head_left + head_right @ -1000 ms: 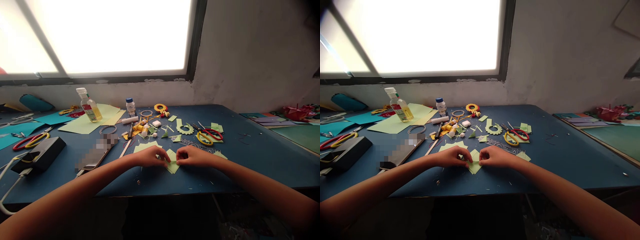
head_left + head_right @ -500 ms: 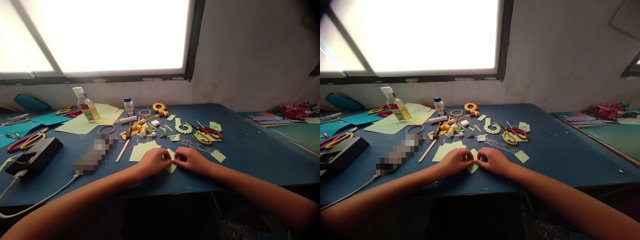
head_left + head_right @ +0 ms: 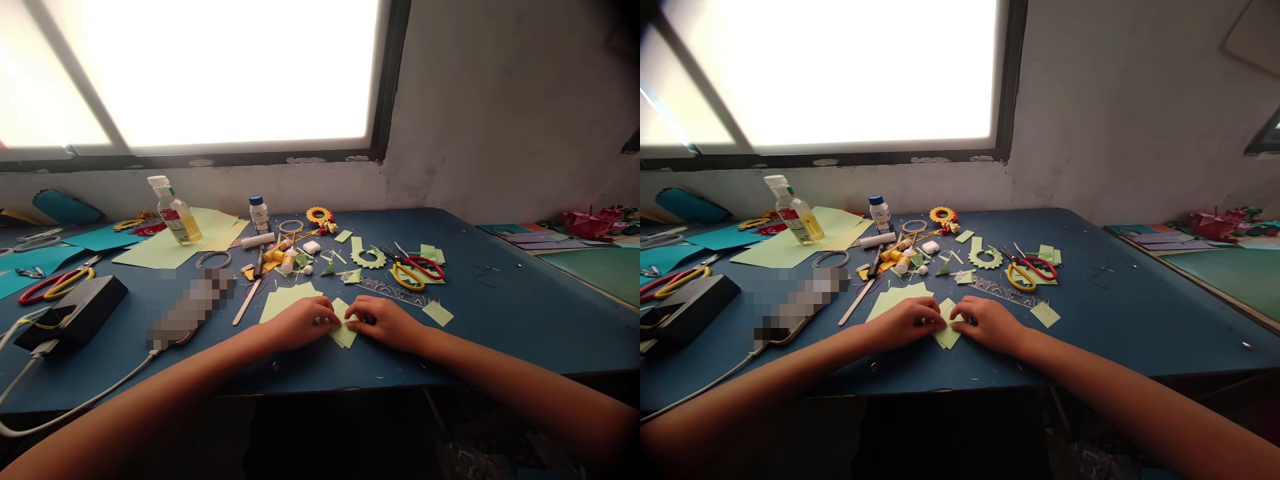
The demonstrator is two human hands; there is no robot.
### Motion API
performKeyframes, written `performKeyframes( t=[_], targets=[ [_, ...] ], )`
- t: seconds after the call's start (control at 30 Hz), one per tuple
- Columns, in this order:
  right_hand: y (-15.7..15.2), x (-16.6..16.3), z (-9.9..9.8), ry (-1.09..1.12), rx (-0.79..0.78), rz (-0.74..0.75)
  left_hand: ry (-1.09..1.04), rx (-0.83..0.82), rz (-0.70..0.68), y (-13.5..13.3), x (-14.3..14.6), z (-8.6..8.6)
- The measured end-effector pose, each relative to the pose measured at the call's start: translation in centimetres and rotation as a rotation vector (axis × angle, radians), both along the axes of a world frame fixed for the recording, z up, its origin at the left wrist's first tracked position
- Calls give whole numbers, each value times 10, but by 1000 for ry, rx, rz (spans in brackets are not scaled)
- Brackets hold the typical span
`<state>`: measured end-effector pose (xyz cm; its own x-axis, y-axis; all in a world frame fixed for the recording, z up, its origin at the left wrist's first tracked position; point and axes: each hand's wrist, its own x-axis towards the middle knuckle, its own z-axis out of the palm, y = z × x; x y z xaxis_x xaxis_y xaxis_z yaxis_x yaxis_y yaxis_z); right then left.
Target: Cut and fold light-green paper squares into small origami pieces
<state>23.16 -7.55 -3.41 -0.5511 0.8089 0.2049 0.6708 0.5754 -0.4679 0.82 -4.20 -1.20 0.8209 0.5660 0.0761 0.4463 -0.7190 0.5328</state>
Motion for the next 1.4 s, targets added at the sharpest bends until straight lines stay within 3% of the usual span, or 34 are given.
performKeyframes(
  t=[0.1,0.23,0.37,0.63,0.87,1.07,1.23,1.4],
  targets=[
    [-2,2,0,-75,129,83,38,118,-43,-8,1,-1],
    [-2,4,2,-176,297,191,83,160,-74,-12,0,5],
    [1,7,6,-246,370,250,109,200,-56,-13,-2,6],
    [4,28,13,-166,198,174,133,175,-1,-12,-17,9],
    [3,30,14,-150,151,176,173,255,-16,-18,6,4],
    [7,47,17,-128,59,158,168,175,47,-16,9,5],
    [13,55,14,5,-128,111,196,116,76,-9,16,10],
    [17,48,10,89,-209,31,160,-77,91,0,27,17]
  ],
)
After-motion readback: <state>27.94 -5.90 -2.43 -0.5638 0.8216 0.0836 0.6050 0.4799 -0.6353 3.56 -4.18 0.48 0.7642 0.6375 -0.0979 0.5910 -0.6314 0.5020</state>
